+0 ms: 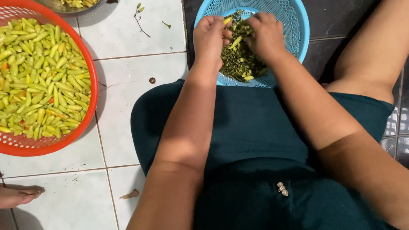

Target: Removing stems from green and yellow chilies by hand and sorting them into a basket.

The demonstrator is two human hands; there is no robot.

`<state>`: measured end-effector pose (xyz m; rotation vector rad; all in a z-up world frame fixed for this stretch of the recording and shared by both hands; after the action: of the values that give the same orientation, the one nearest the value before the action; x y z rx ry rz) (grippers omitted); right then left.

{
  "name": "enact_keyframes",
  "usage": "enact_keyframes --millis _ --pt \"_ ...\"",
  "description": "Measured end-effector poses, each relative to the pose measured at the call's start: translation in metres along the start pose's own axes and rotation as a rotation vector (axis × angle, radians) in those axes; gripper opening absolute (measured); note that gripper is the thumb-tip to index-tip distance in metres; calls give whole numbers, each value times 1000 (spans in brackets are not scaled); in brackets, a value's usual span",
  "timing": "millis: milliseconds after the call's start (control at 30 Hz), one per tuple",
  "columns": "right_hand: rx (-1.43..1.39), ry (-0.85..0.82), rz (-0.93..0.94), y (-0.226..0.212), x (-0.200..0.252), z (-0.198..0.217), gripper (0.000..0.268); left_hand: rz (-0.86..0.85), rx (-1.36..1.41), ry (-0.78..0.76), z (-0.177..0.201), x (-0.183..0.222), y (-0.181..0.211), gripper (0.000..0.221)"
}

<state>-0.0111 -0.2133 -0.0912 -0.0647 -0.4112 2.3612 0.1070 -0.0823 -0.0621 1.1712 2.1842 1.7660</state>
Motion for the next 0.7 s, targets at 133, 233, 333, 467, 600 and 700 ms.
enact_keyframes --millis 133,233,333,467,600,700 --pt "83 186 168 -10 7 -11 28 44 207 55 -1 -2 -2 7" --pt "115 248 223 -14 6 1 19 140 119 61 0 5 -2 16" --pt "-140 110 138 -3 0 12 13 194 -43 49 4 -1 -13 32" --pt "-607 -74 22 -6 11 44 12 252 -391 -1 2 5 -12 43" --pt "-685 -51 84 -19 15 69 12 354 -189 -112 -12 15 -19 58" --pt "-801 -89 47 -25 16 71 12 263 -86 -175 -16 5 -29 19"
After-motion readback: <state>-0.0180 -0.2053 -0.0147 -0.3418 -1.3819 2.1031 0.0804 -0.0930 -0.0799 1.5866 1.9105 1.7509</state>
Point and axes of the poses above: each hand's wrist, its own x-axis away from the middle knuckle, its own z-axis out of the back of the hand, y = z × x, the point moved 9 cm from there along -x, towards the middle knuckle, and after that the axes turned 10 degrees about -z, right-handed, at the moved point
